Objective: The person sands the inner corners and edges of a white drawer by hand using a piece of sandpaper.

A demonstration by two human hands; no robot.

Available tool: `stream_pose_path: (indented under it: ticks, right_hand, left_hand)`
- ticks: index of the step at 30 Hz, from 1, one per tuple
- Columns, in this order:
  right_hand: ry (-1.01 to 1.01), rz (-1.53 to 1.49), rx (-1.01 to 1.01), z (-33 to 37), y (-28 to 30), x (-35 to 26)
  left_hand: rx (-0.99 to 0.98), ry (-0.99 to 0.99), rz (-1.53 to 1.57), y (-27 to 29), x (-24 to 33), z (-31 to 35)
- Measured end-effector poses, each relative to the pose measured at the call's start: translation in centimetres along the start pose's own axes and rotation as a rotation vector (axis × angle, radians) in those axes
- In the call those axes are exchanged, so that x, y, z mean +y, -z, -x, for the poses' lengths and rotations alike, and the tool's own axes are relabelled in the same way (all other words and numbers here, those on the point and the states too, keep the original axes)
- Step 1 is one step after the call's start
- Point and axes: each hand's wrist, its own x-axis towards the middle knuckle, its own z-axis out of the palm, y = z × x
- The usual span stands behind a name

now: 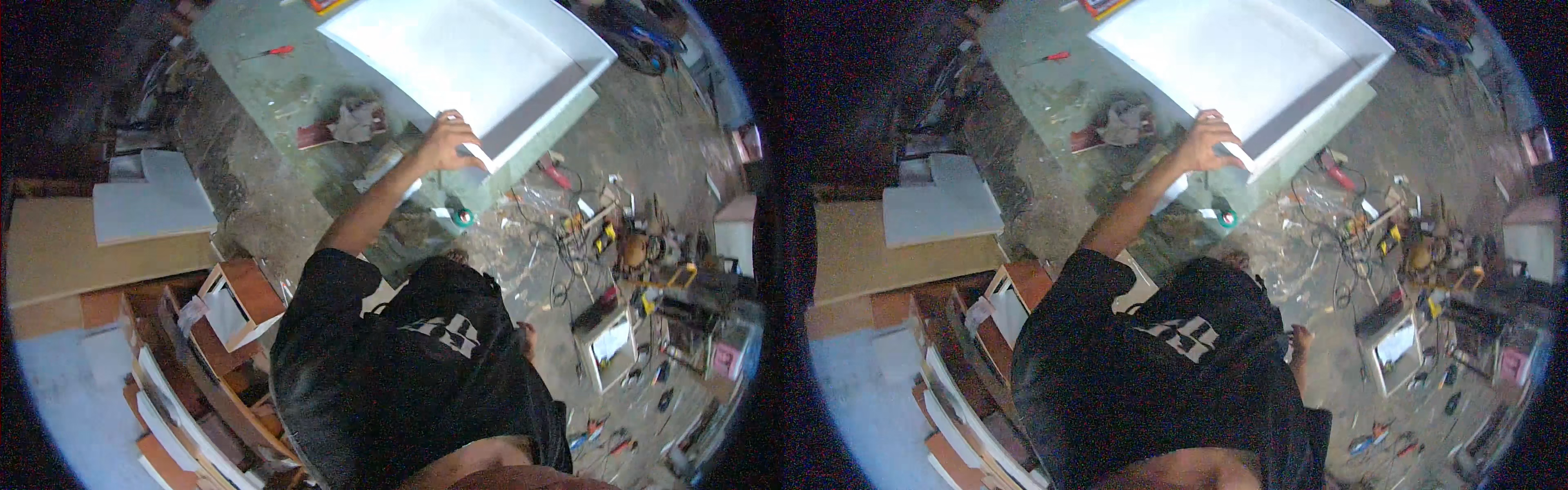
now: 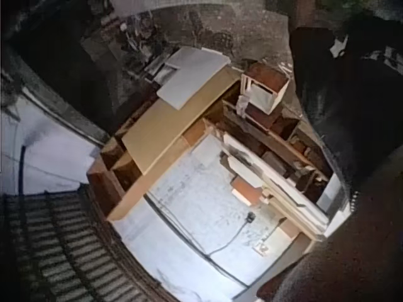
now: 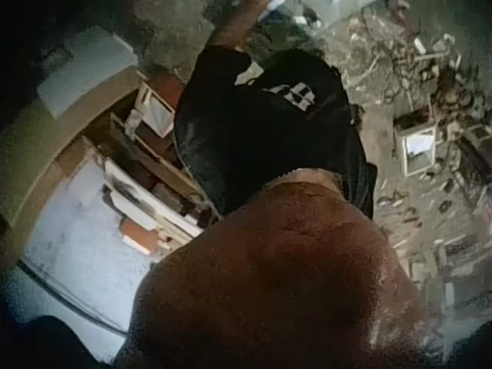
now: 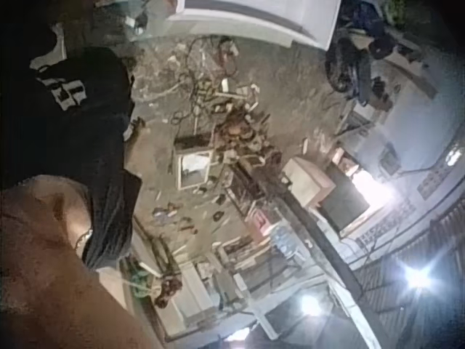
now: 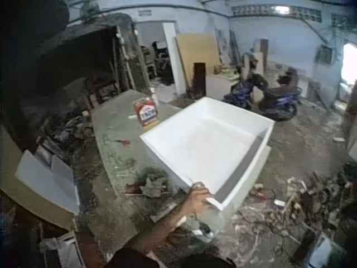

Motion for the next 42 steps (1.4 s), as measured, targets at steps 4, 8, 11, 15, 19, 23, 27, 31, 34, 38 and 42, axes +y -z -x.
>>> stream_pose_path:
  ticks: [4,8,11,15,19,23,27,31,34,38,42]
  right_hand:
    - [-0.039,-0.087,0.023,0.5,-0.6,1.0]
    - [-0.056,-0.084,0.068,1.8,-1.9,0.1]
    - [-0.096,0.067,0.072,0.5,-1.5,-1.9]
    - [-0.089,-0.024,0.194,1.1,-2.6,-2.2]
    - [-0.164,-0.113,0.33,1.0,-1.7,0.6]
    - [-0.197,-0.2,0.249,3.5,-1.3,5.3]
    - [-0.241,-0.2,0.251,5.3,-3.9,7.8]
    - [-0.246,-0.187,0.271,6.8,-4.3,7.5]
    - [-0.236,-0.185,0.285,6.3,-4.3,6.6]
    - [-0.22,-0.167,0.306,5.3,-3.5,3.5]
    - [-0.233,-0.156,0.365,3.5,-2.0,1.2]
  left_hand:
    - [-0.024,-0.017,0.056,0.9,-0.1,-0.2]
    - [-0.126,0.013,0.019,2.1,0.7,-0.6]
    - [-0.128,-0.002,-0.008,1.6,1.0,-1.6]
    - [-0.089,-0.039,-0.007,2.6,0.1,-1.8]
    - [-0.023,-0.072,0.0,4.3,1.4,-7.6]
    - [0.17,-0.066,0.057,6.4,1.1,-12.0]
    - [0.344,-0.154,0.004,8.0,1.4,-16.0]
    - [0.437,-0.063,-0.039,8.1,0.1,-15.1]
    - [0.487,0.013,-0.026,8.8,0.6,-14.9]
    - [0.507,0.093,-0.003,9.5,0.5,-15.1]
    - [0.51,0.094,-0.031,9.6,1.0,-16.1]
